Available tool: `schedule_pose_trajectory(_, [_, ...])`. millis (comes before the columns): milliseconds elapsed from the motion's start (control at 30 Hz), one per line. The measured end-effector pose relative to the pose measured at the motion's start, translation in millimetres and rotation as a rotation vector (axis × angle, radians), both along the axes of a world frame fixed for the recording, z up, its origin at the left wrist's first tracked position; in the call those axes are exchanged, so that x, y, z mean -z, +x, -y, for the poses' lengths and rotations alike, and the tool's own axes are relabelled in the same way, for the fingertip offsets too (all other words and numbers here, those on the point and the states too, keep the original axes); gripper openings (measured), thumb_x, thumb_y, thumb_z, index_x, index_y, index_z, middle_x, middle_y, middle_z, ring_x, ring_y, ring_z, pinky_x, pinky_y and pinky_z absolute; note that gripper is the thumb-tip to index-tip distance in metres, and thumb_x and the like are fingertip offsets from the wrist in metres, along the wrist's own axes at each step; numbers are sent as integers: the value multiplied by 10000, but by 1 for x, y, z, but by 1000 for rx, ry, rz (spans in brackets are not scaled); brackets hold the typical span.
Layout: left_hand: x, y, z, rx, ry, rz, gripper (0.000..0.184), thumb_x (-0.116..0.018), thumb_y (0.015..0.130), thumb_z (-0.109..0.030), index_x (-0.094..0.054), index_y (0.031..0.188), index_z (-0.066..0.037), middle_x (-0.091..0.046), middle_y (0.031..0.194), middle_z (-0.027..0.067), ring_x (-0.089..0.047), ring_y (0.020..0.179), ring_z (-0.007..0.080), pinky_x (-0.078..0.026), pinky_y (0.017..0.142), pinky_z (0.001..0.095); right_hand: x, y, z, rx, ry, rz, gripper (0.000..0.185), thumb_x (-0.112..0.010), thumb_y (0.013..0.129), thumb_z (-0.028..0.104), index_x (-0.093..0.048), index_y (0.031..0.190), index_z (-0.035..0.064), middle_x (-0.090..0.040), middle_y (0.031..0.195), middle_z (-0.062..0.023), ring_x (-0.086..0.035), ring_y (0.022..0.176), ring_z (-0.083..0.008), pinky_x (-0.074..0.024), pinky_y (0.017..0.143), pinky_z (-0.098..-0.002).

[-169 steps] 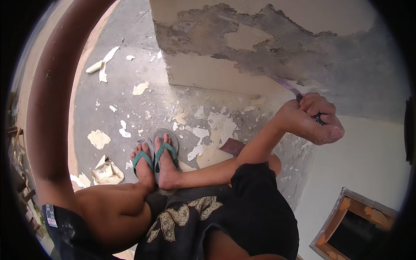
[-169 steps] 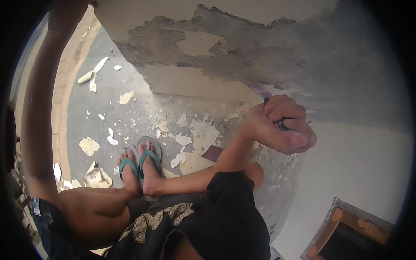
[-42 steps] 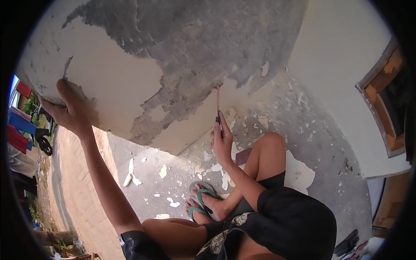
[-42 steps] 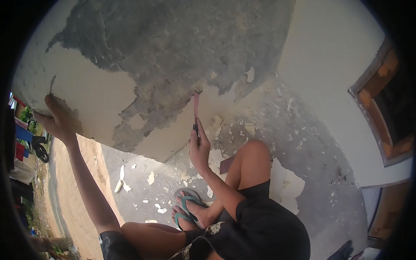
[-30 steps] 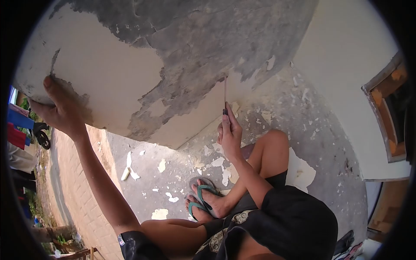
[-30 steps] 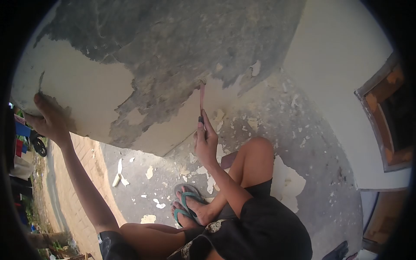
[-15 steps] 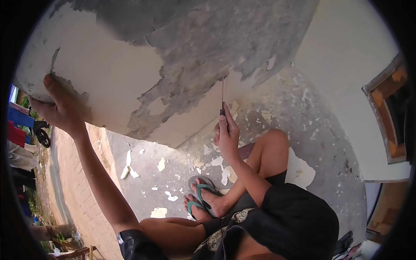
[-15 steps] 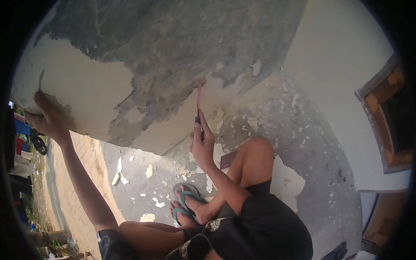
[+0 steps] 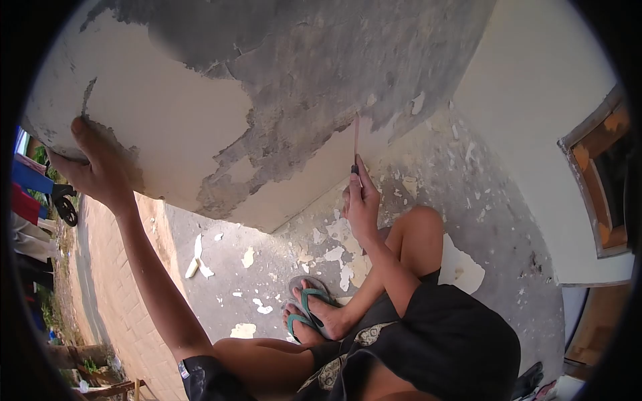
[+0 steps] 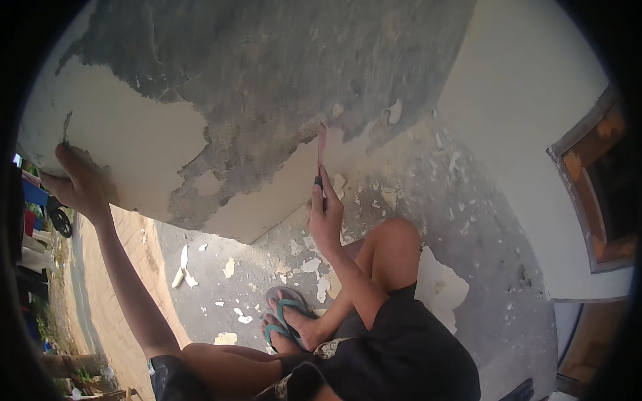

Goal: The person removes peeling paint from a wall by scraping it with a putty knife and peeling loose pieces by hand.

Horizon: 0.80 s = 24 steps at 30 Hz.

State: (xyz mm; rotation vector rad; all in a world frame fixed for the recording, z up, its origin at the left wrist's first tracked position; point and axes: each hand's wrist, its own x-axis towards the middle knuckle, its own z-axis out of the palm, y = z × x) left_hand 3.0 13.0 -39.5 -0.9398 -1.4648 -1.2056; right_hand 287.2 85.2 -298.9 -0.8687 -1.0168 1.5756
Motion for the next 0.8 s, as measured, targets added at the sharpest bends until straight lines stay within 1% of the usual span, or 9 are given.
schedule_pose_trajectory(33, [2, 2, 1, -4, 17, 2, 808, -499, 897, -608, -350, 1339, 53, -540, 1114, 227, -604, 1044, 310, -530, 838, 373, 9, -1, 13, -53, 63, 104, 458, -443, 1008, 143, -359, 1457, 107, -382, 645, 63, -333, 543, -29, -318, 483, -206])
schedule_pose_trajectory(167, [4, 3, 3, 55, -30, 52, 809, -506, 901, -596, -339, 1351, 55, -534, 1123, 232, -588, 1070, 310, -522, 851, 374, 15, -13, 20, -66, 67, 135, 453, -443, 1008, 142, -368, 1453, 99, -393, 670, 55, -338, 564, -37, -320, 501, -215])
schedule_pose_trajectory(300, [3, -4, 5, 48, -26, 4, 800, -510, 908, -582, -341, 1349, 63, -532, 1129, 233, -584, 1067, 298, -512, 859, 376, 29, -13, 20, 34, 189, 135, 454, -448, 1004, 143, -376, 1450, 102, -419, 678, 41, -359, 566, -36, -342, 511, -215])
schedule_pose_trajectory(400, [3, 0, 3, 48, -4, -31, 788, -512, 912, -572, -352, 1341, 69, -533, 1136, 231, -583, 1064, 294, -502, 865, 374, 30, -16, -1, 124, 359, 234, 442, -435, 1013, 163, -379, 1446, 96, -500, 732, 22, -386, 584, -35, -364, 529, -208])
schedule_pose_trajectory(467, [0, 0, 2, 44, 6, -42, 783, -515, 913, -569, -359, 1338, 70, -534, 1141, 229, -583, 1064, 295, -497, 869, 372, 33, -19, -12, 151, 400, 251, 441, -434, 1014, 164, -379, 1445, 93, -534, 767, 16, -395, 593, -35, -376, 538, -210])
schedule_pose_trajectory(533, [2, -1, 4, 33, -9, -21, 782, -519, 911, -568, -364, 1338, 68, -534, 1148, 227, -582, 1064, 296, -492, 874, 370, 23, -16, -5, 109, 330, 200, 440, -435, 1012, 158, -380, 1443, 89, -563, 807, 11, -406, 604, -34, -387, 547, -213])
schedule_pose_trajectory(633, [4, 1, 2, 52, 0, -6, 777, -518, 910, -573, -371, 1334, 61, -539, 1144, 223, -584, 1062, 296, -494, 873, 369, 28, -2, -4, 59, 324, 289, 442, -430, 1010, 145, -377, 1446, 92, -571, 833, 15, -398, 608, -31, -380, 551, -207])
schedule_pose_trajectory(733, [3, -1, 2, 85, 7, -34, 769, -519, 908, -576, -382, 1325, 56, -546, 1124, 220, -584, 1061, 291, -498, 865, 366, 30, -17, -13, 95, 373, 227, 442, -426, 1011, 148, -377, 1448, 100, -565, 831, 18, -375, 594, -30, -358, 537, -200])
schedule_pose_trajectory(800, [8, -2, 5, 39, -7, -36, 771, -521, 906, -576, -381, 1324, 56, -549, 1109, 216, -590, 1050, 288, -502, 856, 366, 26, -9, 0, 46, 298, 196, 448, -434, 1007, 139, -376, 1449, 102, -574, 845, 12, -363, 595, -30, -352, 538, -199])
